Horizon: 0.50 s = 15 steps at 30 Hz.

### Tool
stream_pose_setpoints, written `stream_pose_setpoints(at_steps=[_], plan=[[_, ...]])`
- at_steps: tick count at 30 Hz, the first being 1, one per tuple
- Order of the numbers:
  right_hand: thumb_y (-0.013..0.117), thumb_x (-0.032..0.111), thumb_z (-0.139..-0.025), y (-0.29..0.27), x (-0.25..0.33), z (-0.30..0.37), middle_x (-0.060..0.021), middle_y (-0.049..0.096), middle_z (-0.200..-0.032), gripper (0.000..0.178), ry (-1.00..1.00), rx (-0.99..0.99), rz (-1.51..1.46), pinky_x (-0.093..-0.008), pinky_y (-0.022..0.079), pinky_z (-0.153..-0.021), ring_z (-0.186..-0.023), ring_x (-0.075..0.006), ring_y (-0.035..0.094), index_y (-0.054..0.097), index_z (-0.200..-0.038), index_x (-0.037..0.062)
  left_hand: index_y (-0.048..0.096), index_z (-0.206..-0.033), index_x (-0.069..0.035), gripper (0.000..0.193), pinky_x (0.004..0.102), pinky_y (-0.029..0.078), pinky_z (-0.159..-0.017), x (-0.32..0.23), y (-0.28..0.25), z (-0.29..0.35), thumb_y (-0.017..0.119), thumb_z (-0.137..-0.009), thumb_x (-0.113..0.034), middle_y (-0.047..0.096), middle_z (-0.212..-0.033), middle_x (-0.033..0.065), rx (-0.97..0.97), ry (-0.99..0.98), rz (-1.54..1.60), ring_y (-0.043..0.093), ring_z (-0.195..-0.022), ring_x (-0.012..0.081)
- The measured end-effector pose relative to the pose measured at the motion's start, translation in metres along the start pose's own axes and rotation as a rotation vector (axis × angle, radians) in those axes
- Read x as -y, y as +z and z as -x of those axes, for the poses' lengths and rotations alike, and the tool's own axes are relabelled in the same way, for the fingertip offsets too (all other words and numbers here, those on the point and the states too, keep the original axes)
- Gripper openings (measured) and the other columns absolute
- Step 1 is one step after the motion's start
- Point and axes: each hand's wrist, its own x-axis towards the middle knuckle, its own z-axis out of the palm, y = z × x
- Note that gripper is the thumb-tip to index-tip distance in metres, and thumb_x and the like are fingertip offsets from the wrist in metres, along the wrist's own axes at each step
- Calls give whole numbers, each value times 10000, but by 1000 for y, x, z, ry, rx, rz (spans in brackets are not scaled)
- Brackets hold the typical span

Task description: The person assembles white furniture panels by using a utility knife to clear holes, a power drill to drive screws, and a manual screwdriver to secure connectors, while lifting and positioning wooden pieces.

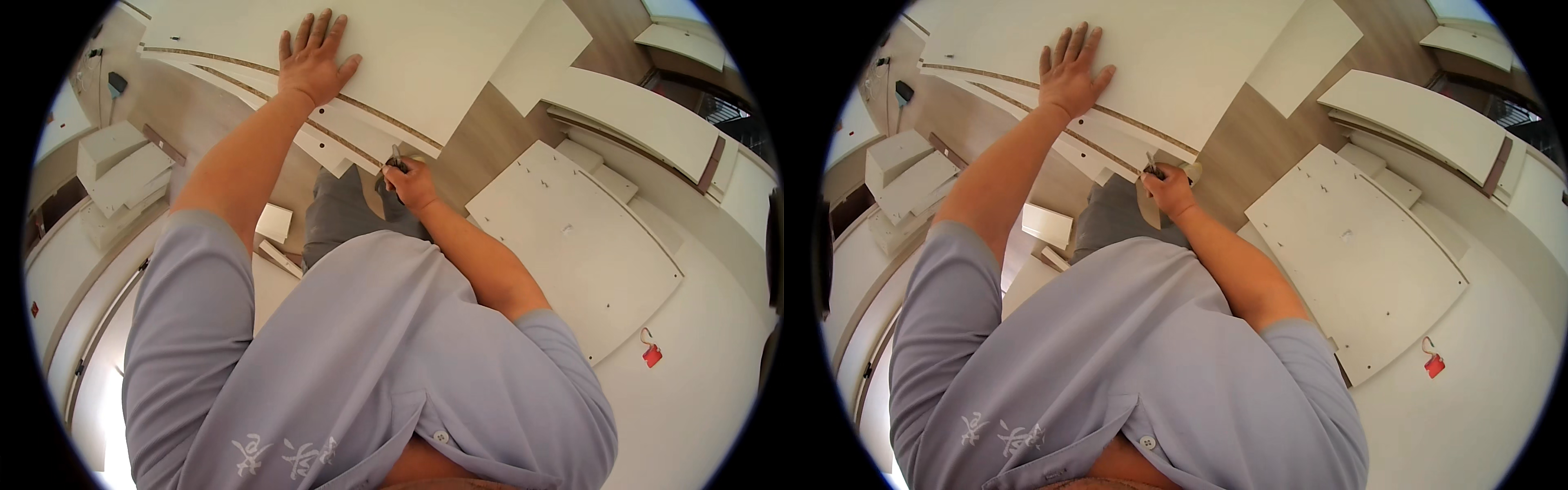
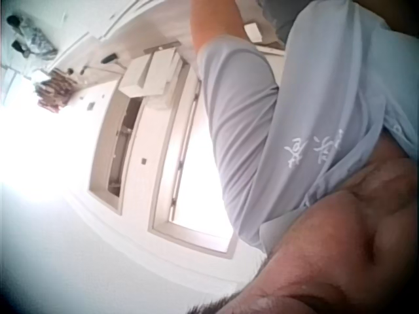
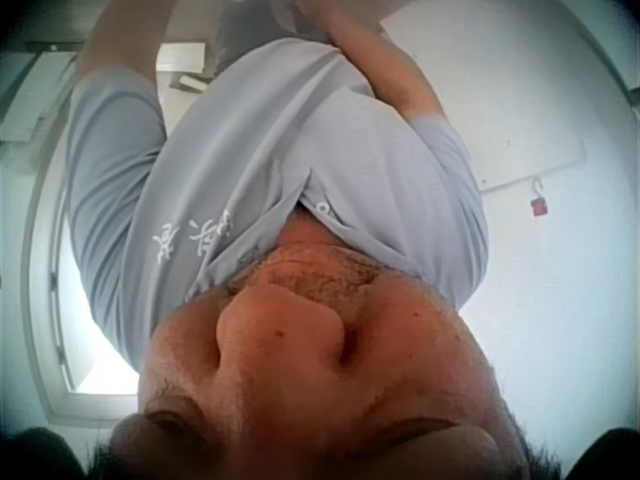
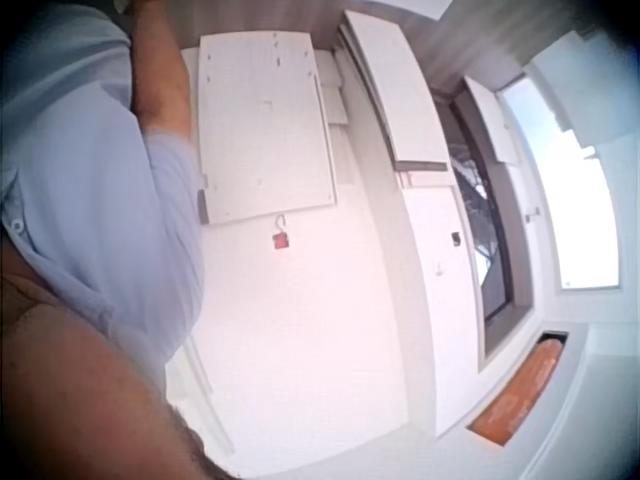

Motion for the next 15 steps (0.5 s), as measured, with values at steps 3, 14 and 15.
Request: stream_pose_setpoints(at_steps=[3,14,15], plan=[[690,196,-940,-4,-6,1,-7,634,-653,221,-51,48,-46,-281,463,-562,-592,-85,566,674,-803,24,252,-1642,-272,738,539,133,-1279,0,1,-1,486,-1009,-571,220,-1716,20,-3,-1,-6,159,-1589,263],[766,251,-910,2,-29,22,-27,672,-763,276,-13,-82,-102,-281,498,-644,-680,-100,594,741,-1041,9,240,-1645,-285,737,530,114,-1288,-3,-4,2,462,-1014,-594,208,-1721,10,31,-18,-40,144,-1594,251],[769,262,-909,3,-23,24,-31,673,-768,294,-43,-86,-133,-284,501,-650,-681,-103,592,744,-1060,12,240,-1645,-282,737,530,113,-1288,-3,-4,0,460,-1014,-594,207,-1721,13,34,-15,-40,144,-1593,253]])
